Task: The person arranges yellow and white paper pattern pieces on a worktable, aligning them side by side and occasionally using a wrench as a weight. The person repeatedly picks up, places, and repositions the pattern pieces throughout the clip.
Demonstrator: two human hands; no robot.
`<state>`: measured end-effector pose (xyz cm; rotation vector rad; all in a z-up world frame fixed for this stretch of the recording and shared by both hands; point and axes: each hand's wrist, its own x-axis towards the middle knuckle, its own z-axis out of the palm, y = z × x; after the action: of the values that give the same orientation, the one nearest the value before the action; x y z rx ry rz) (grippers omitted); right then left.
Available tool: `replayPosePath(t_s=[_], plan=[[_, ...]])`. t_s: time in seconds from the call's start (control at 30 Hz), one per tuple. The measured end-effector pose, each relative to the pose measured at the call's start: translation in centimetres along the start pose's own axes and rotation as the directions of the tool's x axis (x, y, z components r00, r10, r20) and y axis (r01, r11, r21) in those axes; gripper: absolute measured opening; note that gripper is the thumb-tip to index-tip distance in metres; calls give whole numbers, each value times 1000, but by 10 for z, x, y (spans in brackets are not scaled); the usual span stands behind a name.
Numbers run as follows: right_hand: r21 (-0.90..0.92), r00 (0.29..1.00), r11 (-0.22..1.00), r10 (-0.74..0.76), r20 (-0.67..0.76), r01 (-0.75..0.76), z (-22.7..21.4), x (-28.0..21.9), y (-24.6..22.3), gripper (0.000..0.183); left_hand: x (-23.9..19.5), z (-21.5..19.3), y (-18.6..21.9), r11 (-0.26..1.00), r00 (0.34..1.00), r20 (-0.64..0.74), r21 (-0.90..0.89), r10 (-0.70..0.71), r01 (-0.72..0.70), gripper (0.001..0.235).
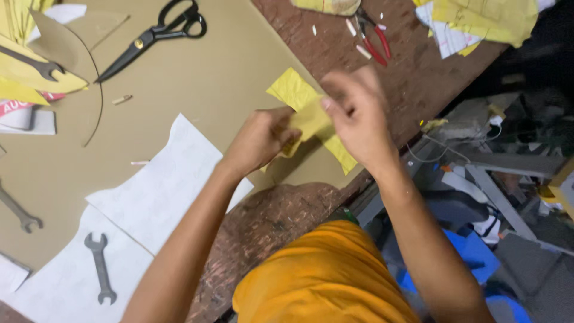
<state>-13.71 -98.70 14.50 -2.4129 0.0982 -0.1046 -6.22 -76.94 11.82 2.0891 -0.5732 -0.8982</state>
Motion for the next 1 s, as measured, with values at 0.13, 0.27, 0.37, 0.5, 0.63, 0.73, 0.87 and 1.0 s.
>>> replayPosePath(t_s=[0.13, 0.27, 0.37, 0.5, 0.63, 0.73, 0.87, 1.0], plan=[[238, 982, 956, 150, 115, -174, 10, 6, -7, 67, 10, 10, -10, 678, 864, -472, -694, -174, -242, 28], [227, 922, 962, 57, 382, -154, 75, -27, 5, 46, 15, 32, -46, 261, 740, -431, -902, -517, -343, 32], [443, 845, 776, 210, 491, -450, 112, -37, 32, 24, 21, 29, -77, 494, 656, -508, -839, -558, -228, 38], [303, 810, 786, 383, 445, -539, 146, -50, 57, 24, 20, 10, -114, 901, 618, -674, -408, -405, 146, 45], [214, 876, 867, 382, 295, -450, 157, -52, 61, 24, 12, 5, -121, 995, 531, -846, 8, -46, 100, 64], [131, 893, 901, 372, 254, -413, 154, -57, 55, 28, -3, 30, -110, 953, 688, -720, 262, 91, 149, 63], [35, 886, 911, 389, 254, -410, 147, -55, 50, 31, -10, 53, -108, 861, 843, -537, 449, 46, 240, 75], [95, 909, 914, 373, 187, -395, 137, -74, 48, 35, -12, 60, -119, 835, 866, -498, 496, 49, 238, 83]])
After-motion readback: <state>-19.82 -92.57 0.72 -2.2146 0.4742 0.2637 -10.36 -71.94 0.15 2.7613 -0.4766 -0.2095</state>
